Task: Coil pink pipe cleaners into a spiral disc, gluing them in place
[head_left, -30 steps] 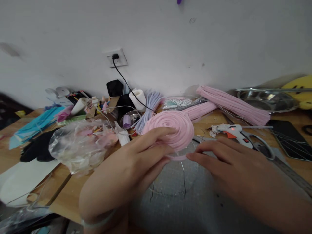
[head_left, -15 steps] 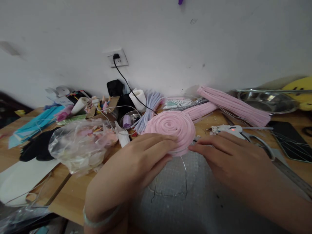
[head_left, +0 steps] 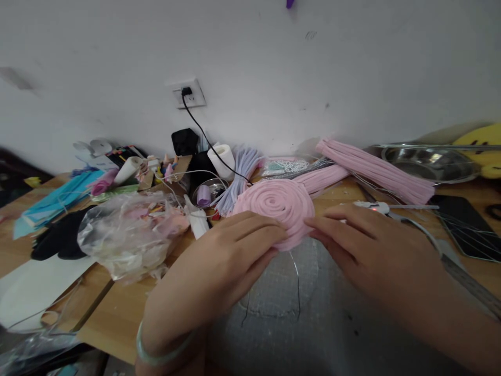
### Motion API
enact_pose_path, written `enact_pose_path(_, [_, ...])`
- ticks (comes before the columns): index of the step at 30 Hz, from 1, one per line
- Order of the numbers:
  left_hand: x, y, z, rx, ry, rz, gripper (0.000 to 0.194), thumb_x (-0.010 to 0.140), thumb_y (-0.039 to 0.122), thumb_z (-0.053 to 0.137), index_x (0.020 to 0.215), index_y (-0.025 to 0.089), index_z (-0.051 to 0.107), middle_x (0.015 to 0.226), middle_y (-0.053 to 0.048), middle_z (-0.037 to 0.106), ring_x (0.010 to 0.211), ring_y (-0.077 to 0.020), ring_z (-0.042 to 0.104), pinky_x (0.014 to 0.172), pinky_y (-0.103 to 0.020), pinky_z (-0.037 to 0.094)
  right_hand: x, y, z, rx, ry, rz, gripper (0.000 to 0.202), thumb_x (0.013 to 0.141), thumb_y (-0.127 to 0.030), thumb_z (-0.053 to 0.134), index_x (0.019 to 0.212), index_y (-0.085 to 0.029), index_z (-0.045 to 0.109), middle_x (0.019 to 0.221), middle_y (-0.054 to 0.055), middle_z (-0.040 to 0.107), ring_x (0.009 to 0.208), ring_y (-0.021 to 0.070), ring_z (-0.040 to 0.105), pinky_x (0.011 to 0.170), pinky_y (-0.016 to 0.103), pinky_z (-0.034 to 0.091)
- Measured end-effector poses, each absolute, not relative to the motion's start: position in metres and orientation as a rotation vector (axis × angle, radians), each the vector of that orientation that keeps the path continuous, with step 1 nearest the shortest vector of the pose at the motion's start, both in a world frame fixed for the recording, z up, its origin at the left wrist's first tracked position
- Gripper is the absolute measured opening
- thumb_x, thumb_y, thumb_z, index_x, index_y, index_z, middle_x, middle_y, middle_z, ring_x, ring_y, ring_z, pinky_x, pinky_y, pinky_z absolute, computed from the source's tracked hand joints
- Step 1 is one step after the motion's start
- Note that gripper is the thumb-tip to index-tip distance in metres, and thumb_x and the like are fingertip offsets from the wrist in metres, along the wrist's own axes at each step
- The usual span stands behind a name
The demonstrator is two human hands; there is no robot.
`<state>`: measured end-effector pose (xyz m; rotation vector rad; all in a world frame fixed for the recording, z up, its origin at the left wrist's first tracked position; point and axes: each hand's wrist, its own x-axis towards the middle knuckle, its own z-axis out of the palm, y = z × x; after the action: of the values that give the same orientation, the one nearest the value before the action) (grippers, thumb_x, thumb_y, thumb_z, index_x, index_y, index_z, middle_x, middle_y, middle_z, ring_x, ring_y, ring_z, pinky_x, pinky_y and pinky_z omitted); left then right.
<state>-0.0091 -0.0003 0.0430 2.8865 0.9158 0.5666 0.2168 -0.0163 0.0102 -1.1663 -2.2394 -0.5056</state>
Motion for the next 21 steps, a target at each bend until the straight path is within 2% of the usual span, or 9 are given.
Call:
enact_pose_path(4, [-0.009, -0.001, 0.043, 2.9, 0.906, 0.575, 0.021, 0.095, 0.014, 0.049, 0.115, 0.015, 0.058, 0.114, -0.003, 0.064, 0.11, -0.014, 0.056, 0.101, -0.028, 0.043, 0.219, -0.011, 0.013, -1.193, -2.324, -0.389, 0.033, 0.087, -0.01, 0.043, 0.098, -0.023, 0.071, 0.091, 0.005, 0.071, 0.067, 0.0193, 0.062, 0.052, 0.029, 0.035])
enact_pose_path(7, [-0.008, 0.0, 0.043, 2.917, 0.892, 0.562, 0.021, 0.096, 0.014, 0.049, 0.114, 0.015, 0.058, 0.114, -0.003, 0.064, 0.109, -0.0144, 0.055, 0.1, -0.029, 0.044, 0.217, -0.005, 0.015, -1.182, -2.31, -0.28, 0.031, 0.087, -0.01, 0.044, 0.089, -0.022, 0.073, 0.091, 0.006, 0.07, 0.068, 0.0176, 0.062, 0.051, 0.027, 0.036])
enact_pose_path(13, [-0.007, 0.001, 0.043, 2.943, 0.872, 0.531, 0.021, 0.095, 0.011, 0.048, 0.113, 0.015, 0.059, 0.111, -0.003, 0.064, 0.105, -0.0159, 0.056, 0.095, -0.031, 0.046, 0.221, 0.01, 0.019, -1.18, -2.268, 0.114, 0.022, 0.089, -0.016, 0.051, 0.082, -0.022, 0.071, 0.087, 0.002, 0.069, 0.078, 0.0156, 0.063, 0.067, 0.028, 0.047])
enact_pose_path(17, [-0.006, 0.0, 0.044, 2.952, 0.864, 0.573, 0.019, 0.093, 0.009, 0.05, 0.109, 0.013, 0.059, 0.106, -0.003, 0.065, 0.101, -0.0166, 0.057, 0.093, -0.031, 0.045, 0.226, 0.016, 0.021, -1.169, -2.202, 0.302, 0.015, 0.087, -0.019, 0.057, 0.079, -0.022, 0.069, 0.084, 0.0, 0.07, 0.082, 0.0153, 0.063, 0.072, 0.029, 0.048])
enact_pose_path(21, [-0.005, -0.002, 0.046, 2.91, 0.879, 0.576, 0.02, 0.092, 0.008, 0.05, 0.108, 0.014, 0.059, 0.106, -0.003, 0.064, 0.1, -0.0162, 0.056, 0.093, -0.031, 0.045, 0.223, 0.012, 0.021, -1.355, -2.036, 0.475, 0.008, 0.081, -0.026, 0.065, 0.074, -0.022, 0.065, 0.066, -0.003, 0.063, 0.062, 0.0117, 0.056, 0.053, 0.023, 0.04])
